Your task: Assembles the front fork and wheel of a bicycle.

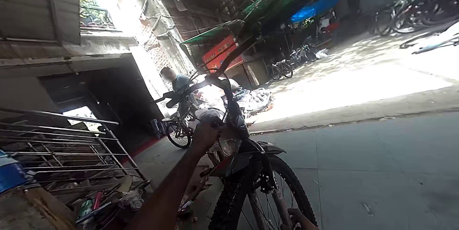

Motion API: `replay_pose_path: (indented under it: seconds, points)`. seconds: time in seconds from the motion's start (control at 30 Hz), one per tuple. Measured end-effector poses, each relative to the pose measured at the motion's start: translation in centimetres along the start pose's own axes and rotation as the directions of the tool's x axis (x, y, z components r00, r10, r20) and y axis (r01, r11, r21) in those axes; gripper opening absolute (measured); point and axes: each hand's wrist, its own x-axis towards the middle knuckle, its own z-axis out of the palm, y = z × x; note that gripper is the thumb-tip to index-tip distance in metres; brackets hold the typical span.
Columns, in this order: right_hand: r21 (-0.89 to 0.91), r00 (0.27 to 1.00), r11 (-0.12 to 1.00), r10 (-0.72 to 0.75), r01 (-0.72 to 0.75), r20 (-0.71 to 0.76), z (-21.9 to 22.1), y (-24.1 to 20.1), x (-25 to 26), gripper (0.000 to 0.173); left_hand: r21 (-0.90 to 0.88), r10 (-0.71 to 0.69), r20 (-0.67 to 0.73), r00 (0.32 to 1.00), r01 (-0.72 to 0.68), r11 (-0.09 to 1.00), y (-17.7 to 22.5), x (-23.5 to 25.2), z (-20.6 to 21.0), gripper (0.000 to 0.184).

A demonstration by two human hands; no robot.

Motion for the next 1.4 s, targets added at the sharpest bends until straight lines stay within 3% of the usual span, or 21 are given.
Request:
replay_pose_path:
  seconds: [0.07, 0.2, 0.3, 0.37, 0.5, 0.53, 0.63, 0.7, 0.73, 0.8, 0.9, 1.1, 1.27, 1.4]
  points:
    - [0.002, 1.000, 1.000, -0.024, 0.024, -0.019, -0.2, -0.1, 0.2, 0.055, 0.048, 0.031, -0.061, 0.998, -0.028, 0.998, 0.0, 0.6, 1.1, 0.015]
    - [0.038, 0.997, 0.998, -0.052, 0.054, -0.050, -0.2, -0.5, 1.5, 0.056, 0.041, -0.027, -0.004, 1.000, 0.027, 0.999, 0.7, 1.7, 2.8, 0.026]
    - [0.040, 0.985, 0.993, -0.104, 0.111, -0.137, -0.1, -0.4, 2.1, 0.054, 0.032, -0.079, 0.093, 0.992, 0.076, 0.997, 2.0, -0.5, 1.7, 0.057]
    - [0.038, 0.971, 0.989, -0.134, 0.144, -0.200, 0.0, -0.3, 2.7, 0.051, 0.060, 0.003, 0.077, 0.997, -0.008, 0.998, 3.4, -3.9, 0.6, 0.065]
    - [0.033, 0.935, 0.978, -0.188, 0.207, -0.300, -0.6, -1.4, 3.7, 0.041, 0.094, 0.321, -0.031, 0.947, -0.317, 0.944, 5.5, -13.2, -0.1, 0.034]
    - [0.027, 0.922, 0.972, -0.211, 0.232, -0.324, -1.1, -1.9, 4.2, 0.037, 0.126, 0.352, -0.026, 0.936, -0.346, 0.930, 5.5, -15.8, 0.5, 0.037]
    - [0.039, 0.889, 0.946, -0.286, 0.320, -0.357, -3.3, -4.7, 6.2, 0.026, 0.388, 0.225, 0.112, 0.968, -0.251, 0.887, 4.4, -22.8, 2.3, 0.085]
    - [0.072, 0.891, 0.923, -0.342, 0.379, -0.299, -5.4, -7.2, 8.1, 0.023, 0.531, 0.078, 0.100, 0.992, -0.120, 0.839, 1.9, -25.2, 3.8, 0.112]
    - [0.088, 0.895, 0.912, -0.369, 0.401, -0.251, -6.3, -8.3, 9.2, 0.023, 0.560, 0.016, 0.064, 0.998, -0.049, 0.827, 0.8, -25.7, 4.4, 0.117]
    - [0.125, 0.903, 0.896, -0.412, 0.425, -0.121, -7.5, -10.2, 11.5, 0.025, 0.568, 0.002, -0.012, 1.000, 0.006, 0.823, -1.0, -25.7, 4.8, 0.107]
    - [0.168, 0.890, 0.881, -0.454, 0.442, 0.044, -8.0, -11.4, 13.8, 0.025, 0.570, 0.088, -0.071, 0.994, -0.032, 0.821, -3.8, -25.2, 4.6, 0.096]
    - [0.302, 0.890, 0.897, -0.397, 0.323, 0.226, -7.0, -13.1, 14.0, 0.022, 0.440, 0.094, -0.031, 0.995, -0.071, 0.895, -8.7, -23.5, 3.1, 0.085]
    - [0.244, 0.861, 0.903, -0.417, 0.355, 0.290, -5.3, -14.8, 14.8, 0.016, 0.391, -0.105, 0.039, 0.994, 0.082, 0.917, -10.4, -22.3, 2.3, 0.085]
    - [0.254, 0.851, 0.899, -0.426, 0.358, 0.309, -4.2, -15.2, 15.5, 0.015, 0.300, -0.185, -0.052, 0.981, 0.192, 0.934, -10.8, -21.5, 3.0, 0.083]
